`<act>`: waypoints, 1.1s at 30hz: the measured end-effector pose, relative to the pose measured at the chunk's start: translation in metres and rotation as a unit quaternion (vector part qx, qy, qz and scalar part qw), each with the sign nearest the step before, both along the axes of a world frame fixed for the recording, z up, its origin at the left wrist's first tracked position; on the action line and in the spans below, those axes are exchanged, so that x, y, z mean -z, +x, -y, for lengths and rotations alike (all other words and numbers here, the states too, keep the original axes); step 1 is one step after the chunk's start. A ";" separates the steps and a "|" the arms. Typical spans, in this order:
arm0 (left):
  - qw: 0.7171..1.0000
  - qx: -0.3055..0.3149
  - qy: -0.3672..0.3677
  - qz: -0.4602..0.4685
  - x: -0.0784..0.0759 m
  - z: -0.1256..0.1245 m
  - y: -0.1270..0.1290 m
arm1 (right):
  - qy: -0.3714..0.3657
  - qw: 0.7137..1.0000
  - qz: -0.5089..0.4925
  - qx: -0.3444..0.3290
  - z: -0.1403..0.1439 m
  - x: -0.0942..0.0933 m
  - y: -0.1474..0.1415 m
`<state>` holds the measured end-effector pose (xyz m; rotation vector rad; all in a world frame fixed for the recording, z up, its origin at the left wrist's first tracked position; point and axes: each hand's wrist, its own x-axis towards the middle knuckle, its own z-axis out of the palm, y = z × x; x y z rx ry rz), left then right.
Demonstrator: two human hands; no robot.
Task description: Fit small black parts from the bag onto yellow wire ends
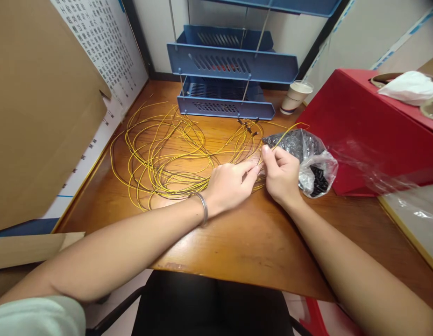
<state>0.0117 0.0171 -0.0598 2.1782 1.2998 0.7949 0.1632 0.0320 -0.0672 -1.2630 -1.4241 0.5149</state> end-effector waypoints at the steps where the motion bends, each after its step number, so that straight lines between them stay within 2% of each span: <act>1: 1.000 -0.001 -0.001 0.000 0.000 0.000 0.000 | 0.009 1.000 -0.017 0.024 -0.001 0.000 0.001; 4: 1.000 0.000 -0.009 0.004 -0.001 0.001 0.000 | 0.023 0.996 -0.063 0.055 -0.003 0.001 0.001; 10: 1.000 0.004 -0.008 0.011 -0.002 0.000 0.001 | -0.025 0.998 -0.014 -0.048 0.003 0.000 -0.005; 16: 1.000 0.005 -0.010 0.012 -0.003 0.001 0.000 | 0.018 0.997 -0.051 0.058 -0.002 0.000 0.000; 19: 1.000 0.004 -0.001 0.004 -0.002 0.001 0.000 | 0.014 0.997 -0.061 0.051 -0.001 0.001 -0.001; 24: 1.000 0.001 0.001 0.006 -0.001 0.001 0.001 | 0.002 1.000 -0.020 -0.007 0.003 0.000 -0.005; 30: 1.000 0.001 -0.008 0.010 -0.003 0.001 0.000 | 0.020 0.997 -0.039 0.058 0.002 0.001 -0.002; 33: 1.000 0.001 -0.006 0.004 -0.003 0.001 0.000 | 0.018 0.997 -0.060 0.049 0.001 0.003 -0.003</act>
